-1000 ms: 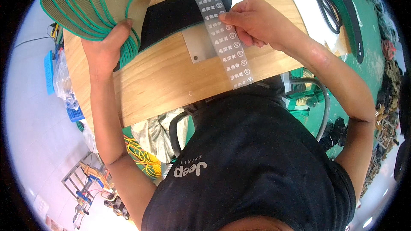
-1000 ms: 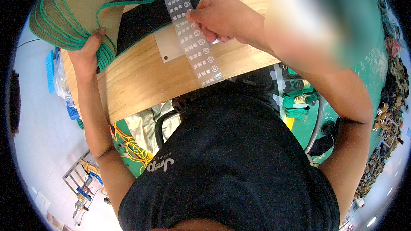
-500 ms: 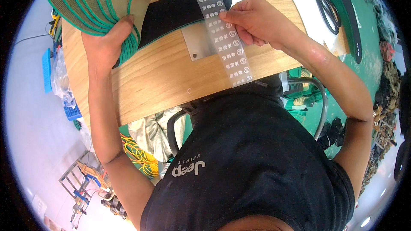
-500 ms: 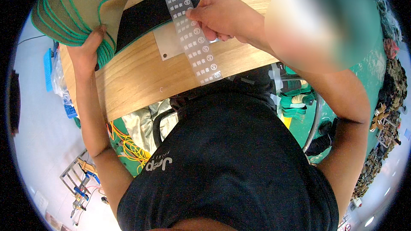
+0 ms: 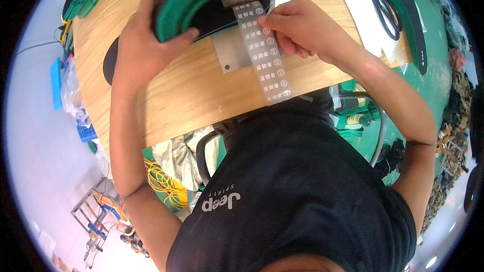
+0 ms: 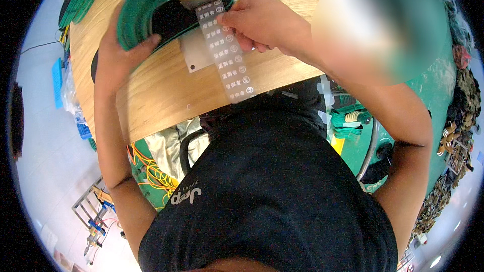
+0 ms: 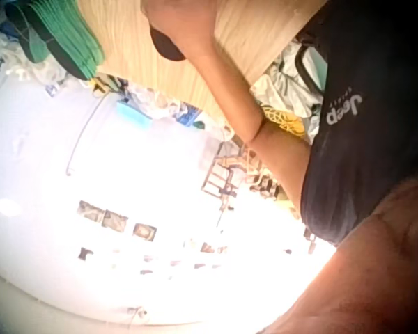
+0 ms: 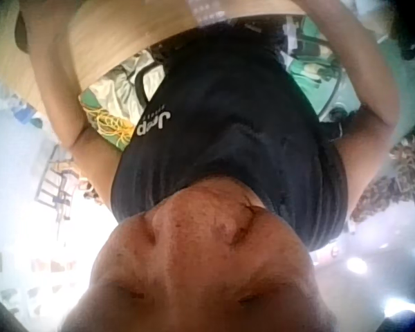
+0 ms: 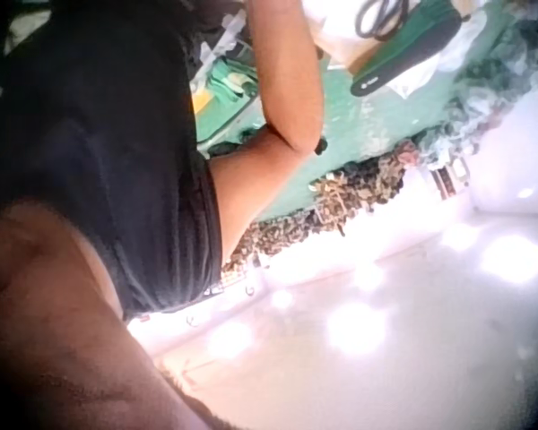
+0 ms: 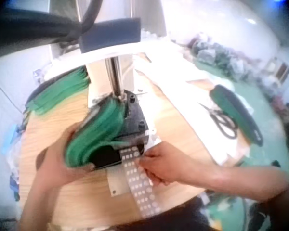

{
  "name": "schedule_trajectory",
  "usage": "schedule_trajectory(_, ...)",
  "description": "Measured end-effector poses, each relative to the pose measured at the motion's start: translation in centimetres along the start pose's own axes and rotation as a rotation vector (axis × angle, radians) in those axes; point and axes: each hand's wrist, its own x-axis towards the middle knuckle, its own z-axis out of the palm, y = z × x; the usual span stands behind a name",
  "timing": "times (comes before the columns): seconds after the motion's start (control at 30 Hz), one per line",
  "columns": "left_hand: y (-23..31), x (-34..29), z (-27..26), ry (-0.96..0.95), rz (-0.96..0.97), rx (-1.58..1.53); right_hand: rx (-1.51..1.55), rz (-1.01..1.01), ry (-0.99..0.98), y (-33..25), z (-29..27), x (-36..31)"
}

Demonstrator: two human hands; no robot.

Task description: The person cuts small circular labels from a plastic sheet using scissors and applies them to a stack of green insoles on a wooden table, then secures the stack with a rubber band and places it into a box.

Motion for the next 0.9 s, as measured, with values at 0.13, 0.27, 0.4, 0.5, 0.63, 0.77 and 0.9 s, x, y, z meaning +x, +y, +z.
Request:
schedule_trajectory(0.13,1.5,0.4,0.9,-0.091,0.188,0.188,0.080,-0.008,-0.020,0.6,-0.1,-0.6)
schedule_trajectory(0.27,1.4,0.8,1.1,-0.096,0.169,0.309,0.135,-0.092,-0.033,1.2,-0.1,-0.5)
schedule_trajectory(0.4,1.4,0.6,0.9,-0.124,0.076,0.368,0.233,-0.089,0.115,2.7,-1.1,-1.9)
schedule_trajectory(0.5,1.0,0.6,0.5,-0.149,0.074,0.338,0.480,-0.044,0.152,4.0,-2.5,-2.4)
schedule_trajectory(0.63,0.6,0.4,-0.2,-0.143,0.050,0.220,0.492,-0.108,0.081,3.8,-2.6,-1.9)
schedule_trajectory(0.77,0.8,-0.1,-1.0,-0.010,-0.072,-0.036,0.466,-0.152,0.021,2.3,-1.9,-0.8)
schedule_trajectory(0.9,-1.9,-0.4,-1.4,0.242,-0.007,-0.157,0.189,-0.025,-0.033,0.4,-0.6,-0.2)
